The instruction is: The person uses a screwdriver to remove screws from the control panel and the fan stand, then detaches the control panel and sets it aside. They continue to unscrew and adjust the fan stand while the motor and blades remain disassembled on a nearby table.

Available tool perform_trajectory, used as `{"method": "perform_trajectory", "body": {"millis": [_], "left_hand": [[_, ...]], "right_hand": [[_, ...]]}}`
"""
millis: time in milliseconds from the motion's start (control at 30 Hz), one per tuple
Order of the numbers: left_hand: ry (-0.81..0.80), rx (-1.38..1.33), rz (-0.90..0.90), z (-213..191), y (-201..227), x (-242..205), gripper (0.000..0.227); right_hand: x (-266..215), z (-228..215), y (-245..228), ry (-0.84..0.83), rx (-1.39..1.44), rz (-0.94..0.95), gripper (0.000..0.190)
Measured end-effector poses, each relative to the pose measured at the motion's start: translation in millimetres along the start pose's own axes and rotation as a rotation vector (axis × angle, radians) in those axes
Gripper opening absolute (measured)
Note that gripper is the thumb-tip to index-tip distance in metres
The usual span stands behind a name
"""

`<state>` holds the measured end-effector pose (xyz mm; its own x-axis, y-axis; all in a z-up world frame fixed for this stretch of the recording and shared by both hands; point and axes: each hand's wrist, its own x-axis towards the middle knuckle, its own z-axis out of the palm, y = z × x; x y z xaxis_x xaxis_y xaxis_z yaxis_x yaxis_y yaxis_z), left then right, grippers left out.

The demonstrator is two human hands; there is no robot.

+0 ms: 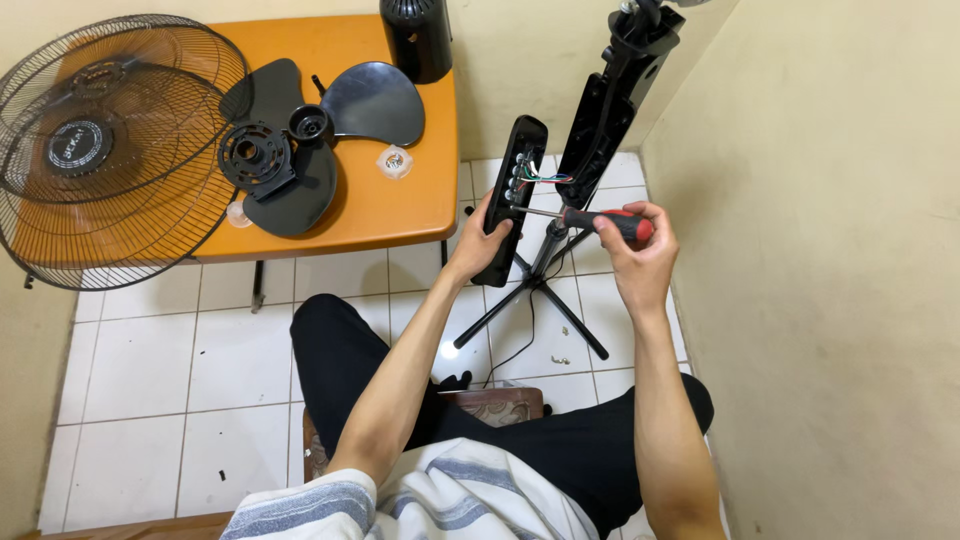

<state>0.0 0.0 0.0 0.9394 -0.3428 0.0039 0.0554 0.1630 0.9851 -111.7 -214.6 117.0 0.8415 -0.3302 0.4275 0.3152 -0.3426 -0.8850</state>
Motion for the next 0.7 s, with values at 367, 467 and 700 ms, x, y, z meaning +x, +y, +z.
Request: {"method": "perform_trajectory", "body": {"millis": [367, 467, 700], "left_hand": [[-0.061, 0.113, 0.108, -17, -3, 5, 0.057], [-0.056, 0.161, 0.133, -20, 7, 9, 0.058], [-0.125, -0.074, 0.119, -20, 4, 36, 0.065]], "right_hand": [[-2, 20, -59, -0.02, -0.502, -0.016, 0.032], [-2, 16, -67, -0.139, -0.393, -0.093, 0.03], [-3, 20, -67, -0.187, -0.371, -0.24, 0.026]]}}
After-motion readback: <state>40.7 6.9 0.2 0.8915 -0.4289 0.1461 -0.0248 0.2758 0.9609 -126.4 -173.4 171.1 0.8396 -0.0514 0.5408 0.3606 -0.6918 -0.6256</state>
